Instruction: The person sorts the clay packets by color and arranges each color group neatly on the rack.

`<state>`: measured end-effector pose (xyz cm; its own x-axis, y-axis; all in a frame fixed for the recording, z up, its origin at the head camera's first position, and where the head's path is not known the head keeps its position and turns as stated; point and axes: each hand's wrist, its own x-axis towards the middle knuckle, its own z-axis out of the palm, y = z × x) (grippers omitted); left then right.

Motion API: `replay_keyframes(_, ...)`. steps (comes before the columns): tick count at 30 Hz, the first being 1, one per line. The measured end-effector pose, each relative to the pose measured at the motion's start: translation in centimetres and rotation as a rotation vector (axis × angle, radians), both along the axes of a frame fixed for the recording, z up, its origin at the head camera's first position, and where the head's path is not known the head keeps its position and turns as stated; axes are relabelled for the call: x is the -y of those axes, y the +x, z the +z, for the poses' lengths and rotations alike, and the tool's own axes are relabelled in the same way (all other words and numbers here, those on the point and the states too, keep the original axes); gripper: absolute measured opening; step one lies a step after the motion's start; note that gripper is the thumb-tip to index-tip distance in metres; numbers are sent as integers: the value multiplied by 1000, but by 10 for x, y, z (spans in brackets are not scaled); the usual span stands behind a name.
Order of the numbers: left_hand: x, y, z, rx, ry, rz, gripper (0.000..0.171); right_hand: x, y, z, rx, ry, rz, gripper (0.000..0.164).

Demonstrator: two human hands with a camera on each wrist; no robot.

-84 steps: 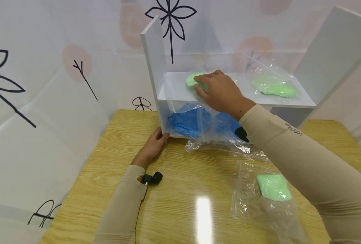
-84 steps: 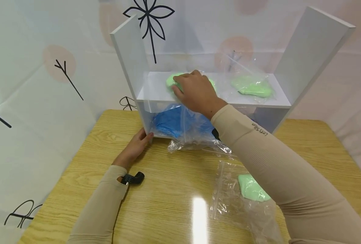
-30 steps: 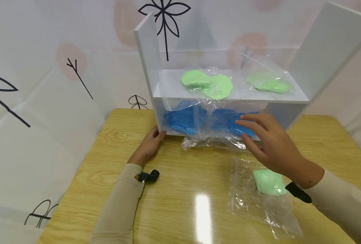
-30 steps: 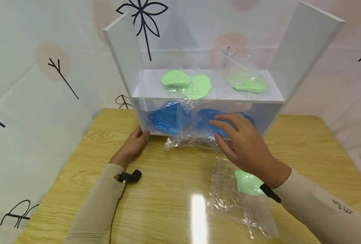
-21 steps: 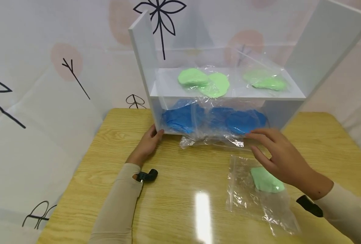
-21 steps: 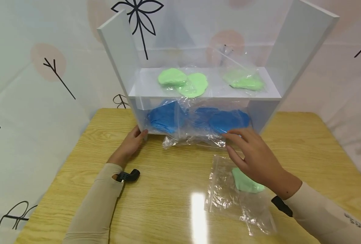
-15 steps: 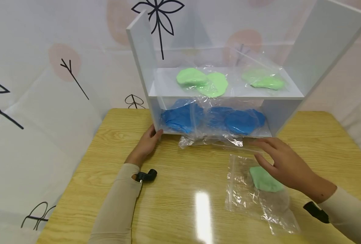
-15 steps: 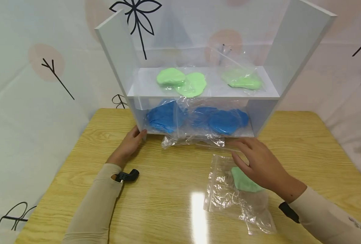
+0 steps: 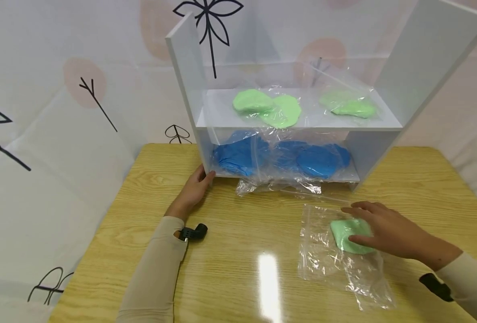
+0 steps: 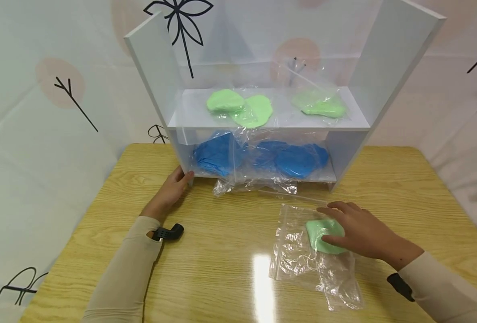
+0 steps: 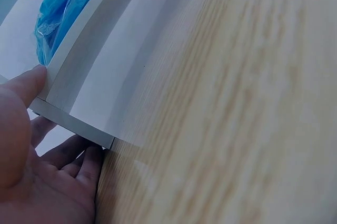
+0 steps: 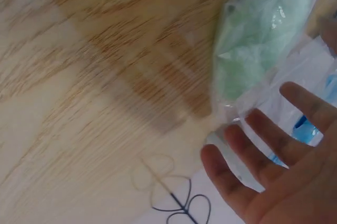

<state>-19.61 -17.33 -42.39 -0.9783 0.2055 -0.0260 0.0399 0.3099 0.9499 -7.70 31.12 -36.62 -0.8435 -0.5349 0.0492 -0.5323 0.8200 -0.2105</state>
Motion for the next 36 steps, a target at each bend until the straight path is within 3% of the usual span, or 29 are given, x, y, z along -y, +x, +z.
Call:
replay_keyframes(7,0,-1,0,-3,-7,-4,62,-7,-3,-9,34,-6,46,76)
replay_keyframes(19,-1,-1,0,-16,0,-2,61,-6,-11,-10,156,-12,-18,92)
replay_keyframes(23,-2,1,5,-5,8,-13,61,-6,-14,-8,188,-11,-41,80)
replay_keyframes(28,-4,4,13,41,26,-16,61,-4,-16,-2,215,-4,-5,61)
replay_keyframes(32,-2,-1,3,28,46,-9,61,-1,-15,4,284,-55,54,47)
replay_keyframes(36,-2,-1,1,13,41,-6,61,1,-14,11,352,-108,119,31)
